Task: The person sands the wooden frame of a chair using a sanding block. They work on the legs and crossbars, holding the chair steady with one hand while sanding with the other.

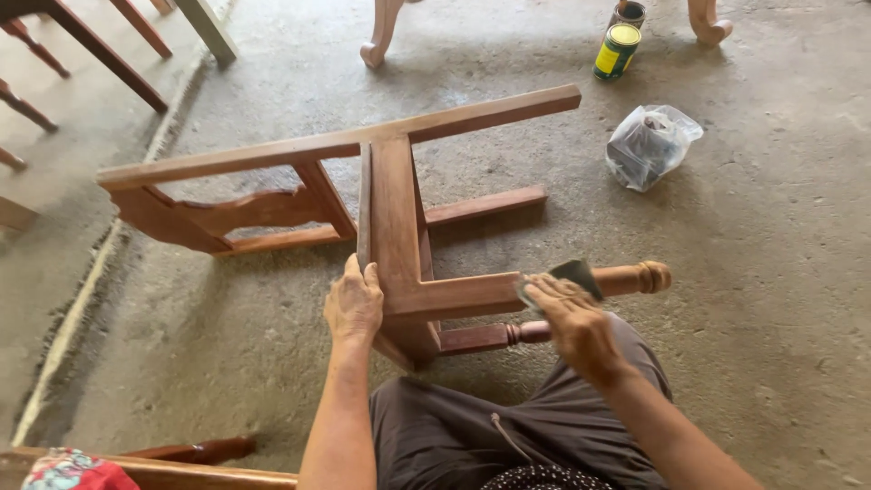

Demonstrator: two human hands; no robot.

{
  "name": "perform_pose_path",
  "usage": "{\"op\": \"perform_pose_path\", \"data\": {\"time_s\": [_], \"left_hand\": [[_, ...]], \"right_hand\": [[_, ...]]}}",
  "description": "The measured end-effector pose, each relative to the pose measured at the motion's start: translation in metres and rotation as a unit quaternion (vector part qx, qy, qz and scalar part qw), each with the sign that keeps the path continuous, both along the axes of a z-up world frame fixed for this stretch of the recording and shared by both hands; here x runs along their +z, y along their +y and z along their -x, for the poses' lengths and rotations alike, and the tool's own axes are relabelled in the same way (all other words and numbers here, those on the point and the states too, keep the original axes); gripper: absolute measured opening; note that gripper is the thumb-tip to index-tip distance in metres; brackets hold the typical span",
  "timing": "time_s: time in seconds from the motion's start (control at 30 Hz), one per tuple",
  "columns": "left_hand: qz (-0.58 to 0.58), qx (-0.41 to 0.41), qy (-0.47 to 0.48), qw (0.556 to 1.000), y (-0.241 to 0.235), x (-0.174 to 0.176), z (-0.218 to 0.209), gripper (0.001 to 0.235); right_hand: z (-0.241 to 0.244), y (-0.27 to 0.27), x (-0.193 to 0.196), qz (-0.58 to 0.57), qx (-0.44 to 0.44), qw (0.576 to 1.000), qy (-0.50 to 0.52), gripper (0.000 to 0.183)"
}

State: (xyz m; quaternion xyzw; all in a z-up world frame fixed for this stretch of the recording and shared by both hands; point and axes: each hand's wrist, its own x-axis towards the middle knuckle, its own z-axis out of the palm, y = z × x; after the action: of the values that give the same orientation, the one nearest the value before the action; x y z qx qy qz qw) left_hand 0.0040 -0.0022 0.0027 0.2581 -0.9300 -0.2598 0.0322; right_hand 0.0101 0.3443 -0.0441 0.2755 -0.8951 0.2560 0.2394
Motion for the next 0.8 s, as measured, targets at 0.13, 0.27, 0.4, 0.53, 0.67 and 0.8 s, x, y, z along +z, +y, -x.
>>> {"op": "perform_pose_path", "data": {"time_s": [0.13, 0.27, 0.4, 0.53, 0.67, 0.8], "left_hand": [[-0.005, 0.0, 0.007, 1.0, -0.002, -0.003, 0.003, 0.048], [-0.022, 0.0, -0.002, 1.0, -0.002, -0.005, 0.003, 0.05], [-0.023, 0.003, -0.004, 1.0, -0.002, -0.004, 0.002, 0.05], [-0.007, 0.001, 0.011, 1.0, 0.0, -0.015, 0.002, 0.05], [-0.001, -0.002, 0.014, 1.0, 0.0, -0.009, 0.003, 0.048], [-0.018, -0.006, 0.005, 1.0, -0.001, -0.005, 0.001, 0.047]], "right_hand": [[0.005, 0.051, 0.027, -0.106, -0.015, 0.99, 0.092, 0.021], [0.024, 0.037, 0.015, -0.03, -0.11, 0.993, -0.013, 0.022], [0.029, -0.039, 0.001, -0.013, -0.092, 0.987, -0.13, 0.024], [0.013, -0.011, 0.027, 0.008, -0.004, 1.0, -0.027, 0.022], [0.006, 0.049, 0.064, -0.122, -0.094, 0.987, -0.046, 0.026], [0.041, 0.066, -0.004, -0.213, -0.247, 0.945, 0.013, 0.024]]}}
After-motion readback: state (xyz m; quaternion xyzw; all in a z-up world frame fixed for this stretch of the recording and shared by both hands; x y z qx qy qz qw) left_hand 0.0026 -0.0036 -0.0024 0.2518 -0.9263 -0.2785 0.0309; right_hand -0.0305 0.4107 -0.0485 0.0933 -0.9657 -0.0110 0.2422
